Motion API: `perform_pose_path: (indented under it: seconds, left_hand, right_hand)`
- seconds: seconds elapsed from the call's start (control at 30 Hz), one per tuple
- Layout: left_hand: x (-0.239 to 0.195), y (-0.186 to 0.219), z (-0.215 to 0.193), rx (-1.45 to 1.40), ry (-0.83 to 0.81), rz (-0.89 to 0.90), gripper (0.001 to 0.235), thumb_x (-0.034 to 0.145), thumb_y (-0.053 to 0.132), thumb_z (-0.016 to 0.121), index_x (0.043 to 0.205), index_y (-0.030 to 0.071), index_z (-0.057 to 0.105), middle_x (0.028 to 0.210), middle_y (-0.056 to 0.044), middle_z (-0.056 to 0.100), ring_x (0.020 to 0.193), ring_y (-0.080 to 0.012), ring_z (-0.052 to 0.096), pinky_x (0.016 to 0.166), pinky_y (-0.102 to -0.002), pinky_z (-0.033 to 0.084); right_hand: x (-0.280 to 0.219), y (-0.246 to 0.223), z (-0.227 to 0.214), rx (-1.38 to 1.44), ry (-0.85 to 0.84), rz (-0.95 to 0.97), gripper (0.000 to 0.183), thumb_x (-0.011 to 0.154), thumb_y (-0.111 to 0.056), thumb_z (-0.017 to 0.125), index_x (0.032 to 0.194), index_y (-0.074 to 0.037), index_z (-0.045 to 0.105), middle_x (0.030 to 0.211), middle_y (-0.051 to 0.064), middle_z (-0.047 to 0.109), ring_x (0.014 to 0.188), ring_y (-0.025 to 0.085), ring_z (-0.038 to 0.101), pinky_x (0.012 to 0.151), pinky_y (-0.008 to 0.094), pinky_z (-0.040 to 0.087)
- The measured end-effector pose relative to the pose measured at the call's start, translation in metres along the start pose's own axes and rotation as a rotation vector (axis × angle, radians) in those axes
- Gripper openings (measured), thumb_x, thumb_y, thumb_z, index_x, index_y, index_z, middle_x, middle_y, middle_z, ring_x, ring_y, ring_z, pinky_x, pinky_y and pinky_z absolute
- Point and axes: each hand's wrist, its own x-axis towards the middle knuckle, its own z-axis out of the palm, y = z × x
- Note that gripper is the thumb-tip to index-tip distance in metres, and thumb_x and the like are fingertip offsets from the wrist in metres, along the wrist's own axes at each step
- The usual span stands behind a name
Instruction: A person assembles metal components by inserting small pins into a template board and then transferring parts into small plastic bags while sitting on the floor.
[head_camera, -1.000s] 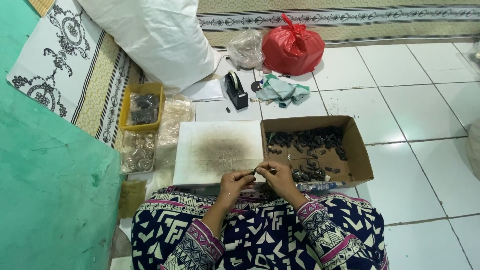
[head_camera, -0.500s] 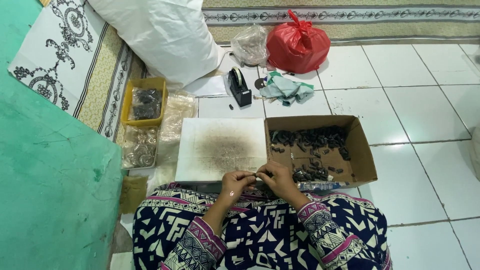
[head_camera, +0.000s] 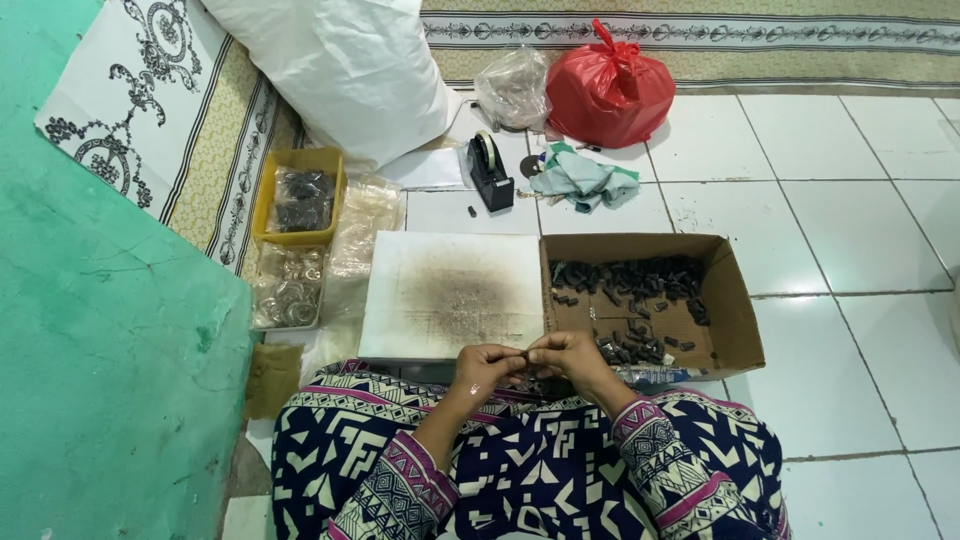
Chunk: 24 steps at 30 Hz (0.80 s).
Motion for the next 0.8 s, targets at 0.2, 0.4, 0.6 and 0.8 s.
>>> perform_pose_path:
  seconds: [0.2,0.4,0.6,0.8]
  left_hand:
    - [0.005,-0.008,-0.006,0.035,0.017,-0.01,0.03,0.084,-0.005,0.079,0.111,-0.015,0.071,0.096,-0.032,0.075,0.078,-0.0306,0.076,0.066,-0.034,0.068]
    - [0.002,0.044,-0.011,0.274,0.114,0.102,0.021,0.09,0.002,0.076,0.11,-0.006,0.076,0.101,-0.03,0.075,0.085,-0.0342,0.076,0.068,-0.039,0.067]
    - [0.009,0.069,-0.052,0.64,0.194,0.123,0.023,0.095,0.015,0.071,0.117,0.014,0.079,0.11,-0.014,0.078,0.102,-0.0292,0.074,0.081,-0.037,0.064]
    - [0.01,0.082,-0.069,0.798,0.446,0.322,0.029,0.095,0.01,0.063,0.121,0.011,0.076,0.111,-0.013,0.073,0.109,-0.0316,0.07,0.095,-0.039,0.059]
  right_hand:
    - [0.008,0.009,0.007,-0.09,0.027,-0.068,0.02,0.079,0.002,0.084,0.095,0.01,0.077,0.079,0.02,0.074,0.074,0.026,0.075,0.063,0.035,0.065]
    - [0.028,0.0,0.026,-0.028,0.06,-0.14,0.029,0.083,-0.011,0.085,0.104,0.008,0.077,0.088,0.02,0.076,0.085,0.026,0.073,0.075,0.038,0.064]
    - [0.052,-0.012,0.076,-0.285,0.082,-0.305,0.029,0.076,-0.01,0.089,0.102,0.0,0.079,0.085,0.018,0.074,0.083,0.024,0.072,0.075,0.037,0.063]
    - [0.071,-0.024,0.128,-0.648,0.199,-0.465,0.02,0.084,-0.013,0.08,0.102,-0.005,0.079,0.09,0.014,0.074,0.09,0.03,0.074,0.077,0.038,0.063]
